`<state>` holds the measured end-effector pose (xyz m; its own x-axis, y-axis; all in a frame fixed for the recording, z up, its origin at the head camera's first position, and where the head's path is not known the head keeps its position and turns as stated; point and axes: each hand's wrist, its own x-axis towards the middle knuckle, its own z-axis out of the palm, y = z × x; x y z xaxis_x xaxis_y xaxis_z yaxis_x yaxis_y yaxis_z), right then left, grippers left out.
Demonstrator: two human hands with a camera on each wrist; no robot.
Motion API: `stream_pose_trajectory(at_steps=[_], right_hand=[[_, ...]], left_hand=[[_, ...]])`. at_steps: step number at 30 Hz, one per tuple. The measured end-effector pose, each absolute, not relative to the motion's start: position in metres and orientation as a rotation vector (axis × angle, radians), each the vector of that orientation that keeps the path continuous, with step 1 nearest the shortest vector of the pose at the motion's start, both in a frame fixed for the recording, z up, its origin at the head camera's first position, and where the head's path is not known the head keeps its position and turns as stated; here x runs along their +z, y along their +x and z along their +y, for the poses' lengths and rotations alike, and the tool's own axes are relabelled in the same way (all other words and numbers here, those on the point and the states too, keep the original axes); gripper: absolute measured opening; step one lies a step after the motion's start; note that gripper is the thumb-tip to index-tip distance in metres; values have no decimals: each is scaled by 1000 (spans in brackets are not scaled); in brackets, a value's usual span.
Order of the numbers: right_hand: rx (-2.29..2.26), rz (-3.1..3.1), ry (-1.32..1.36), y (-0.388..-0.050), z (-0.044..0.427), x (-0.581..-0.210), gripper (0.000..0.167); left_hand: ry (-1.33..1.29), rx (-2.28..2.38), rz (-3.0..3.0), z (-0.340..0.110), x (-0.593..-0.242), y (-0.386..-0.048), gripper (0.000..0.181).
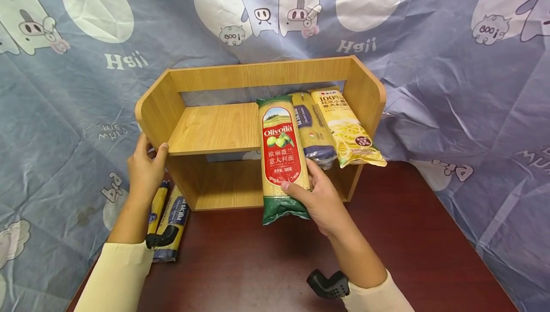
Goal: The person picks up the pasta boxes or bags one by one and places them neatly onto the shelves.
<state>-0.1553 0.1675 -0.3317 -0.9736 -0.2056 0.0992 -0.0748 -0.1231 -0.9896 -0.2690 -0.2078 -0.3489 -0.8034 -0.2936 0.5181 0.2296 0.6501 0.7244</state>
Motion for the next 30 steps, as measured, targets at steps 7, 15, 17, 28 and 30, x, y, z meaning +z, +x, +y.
stream_pose_trajectory(at_steps=[7, 15, 17, 28, 30], right_hand=[[-2290, 1989, -318, -160, 158, -338, 60], [-2320, 1957, -278, -168, 154, -348, 62], [-2333, 1935, -265, -171, 154, -350, 62], [-2329, 1937, -257, -162, 154, -351, 70], [-2340, 1935, -285, -157, 153, -350, 74]], left_hand=[[47, -1101, -2257, -207, -350, -268, 43], [50, -1109, -2262, -207, -353, -267, 42], [45, -1108, -2258, -206, -352, -267, 41], [47, -1119, -2246, -208, -350, -269, 41], [45, -1116, -2242, -209, -350, -269, 41]])
